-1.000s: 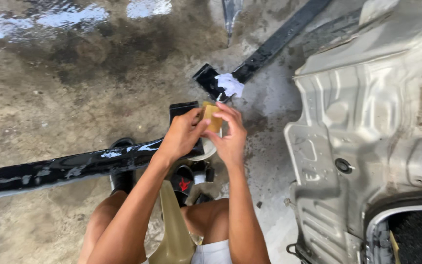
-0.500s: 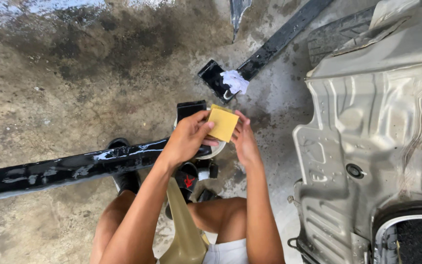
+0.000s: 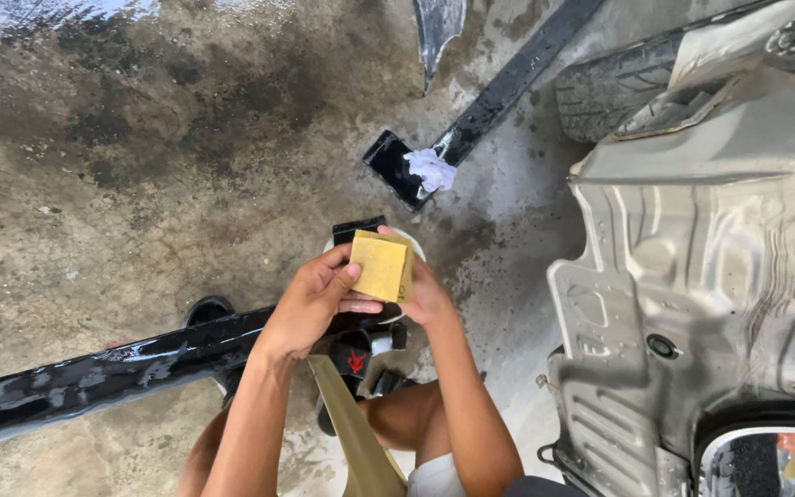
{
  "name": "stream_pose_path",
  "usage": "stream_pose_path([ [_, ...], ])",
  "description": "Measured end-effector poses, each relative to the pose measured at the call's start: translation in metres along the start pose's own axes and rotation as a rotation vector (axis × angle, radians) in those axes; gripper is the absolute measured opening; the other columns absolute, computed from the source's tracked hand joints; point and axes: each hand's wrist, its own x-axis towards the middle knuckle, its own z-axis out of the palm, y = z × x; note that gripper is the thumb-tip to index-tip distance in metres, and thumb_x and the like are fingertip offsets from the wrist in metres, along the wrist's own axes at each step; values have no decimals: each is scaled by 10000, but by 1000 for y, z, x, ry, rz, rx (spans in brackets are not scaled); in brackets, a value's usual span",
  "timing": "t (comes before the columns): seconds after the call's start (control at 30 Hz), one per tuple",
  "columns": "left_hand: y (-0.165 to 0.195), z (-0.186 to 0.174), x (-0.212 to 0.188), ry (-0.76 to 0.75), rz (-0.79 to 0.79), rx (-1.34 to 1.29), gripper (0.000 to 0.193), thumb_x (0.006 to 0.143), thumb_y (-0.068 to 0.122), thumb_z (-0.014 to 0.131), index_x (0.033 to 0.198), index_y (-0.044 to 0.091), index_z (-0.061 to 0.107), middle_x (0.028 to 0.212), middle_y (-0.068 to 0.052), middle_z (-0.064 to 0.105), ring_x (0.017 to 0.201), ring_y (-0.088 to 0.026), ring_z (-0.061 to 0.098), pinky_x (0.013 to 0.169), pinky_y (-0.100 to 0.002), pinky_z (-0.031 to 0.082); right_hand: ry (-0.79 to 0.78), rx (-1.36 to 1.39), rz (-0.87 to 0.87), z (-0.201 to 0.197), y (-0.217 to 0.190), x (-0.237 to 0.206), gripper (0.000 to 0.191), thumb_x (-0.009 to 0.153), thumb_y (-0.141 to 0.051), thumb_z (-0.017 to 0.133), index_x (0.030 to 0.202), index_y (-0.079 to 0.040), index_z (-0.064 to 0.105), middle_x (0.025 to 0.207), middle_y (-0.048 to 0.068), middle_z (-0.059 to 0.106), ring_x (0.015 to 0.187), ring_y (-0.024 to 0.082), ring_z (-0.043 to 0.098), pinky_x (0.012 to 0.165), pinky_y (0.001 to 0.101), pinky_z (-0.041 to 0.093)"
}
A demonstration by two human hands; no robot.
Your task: The person sits on a low stool and sands a long black metal car part, likely a bumper beam, using a sanding block. They repeatedly dip the block into a bucket of water and wipe the surface with a cloth while working.
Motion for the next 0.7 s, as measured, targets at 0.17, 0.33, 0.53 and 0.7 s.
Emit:
stream_pose_path([
  [0.17, 1, -8, -1, 59, 27, 68, 391, 1057, 160, 474, 1386, -44, 531, 1145, -143, 721, 969, -207, 744, 847, -352, 643, 18, 156, 9, -12, -2, 3, 521, 1026, -258, 604, 1481, -22, 507, 1358, 158, 644, 1192, 241, 659, 1017, 379, 547],
  [0.33, -6, -19, 1, 384, 172, 499, 333, 1029, 138, 527, 1312, -32, 568, 1019, -146, 759, 814, -187, 775, 699, -317, 639, 220, -37, -99, -27, -22, -3, 77, 1011, -110, 705, 1051, -62, 660, 1013, 46, 713, 901, 171, 675, 792, 335, 563],
  [0.53, -17, -23, -8, 586, 263, 1050, 243, 983, 128, 621, 1176, -20, 631, 778, -264, 690, 743, -434, 698, 661, -501, 541, 169, -93, -225, -16, -43, -35, 197, 967, -141, 774, 1081, -80, 626, 960, 17, 650, 865, 117, 633, 770, 277, 542],
  [0.7, -32, -5, 0, 609, 334, 1183, 247, 972, 126, 625, 1158, -34, 609, 776, -297, 669, 754, -500, 659, 666, -562, 516, -6, -122, -477, 17, -35, -55, 255, 972, -136, 825, 1106, -60, 621, 1061, 21, 639, 968, 100, 602, 882, 264, 497],
])
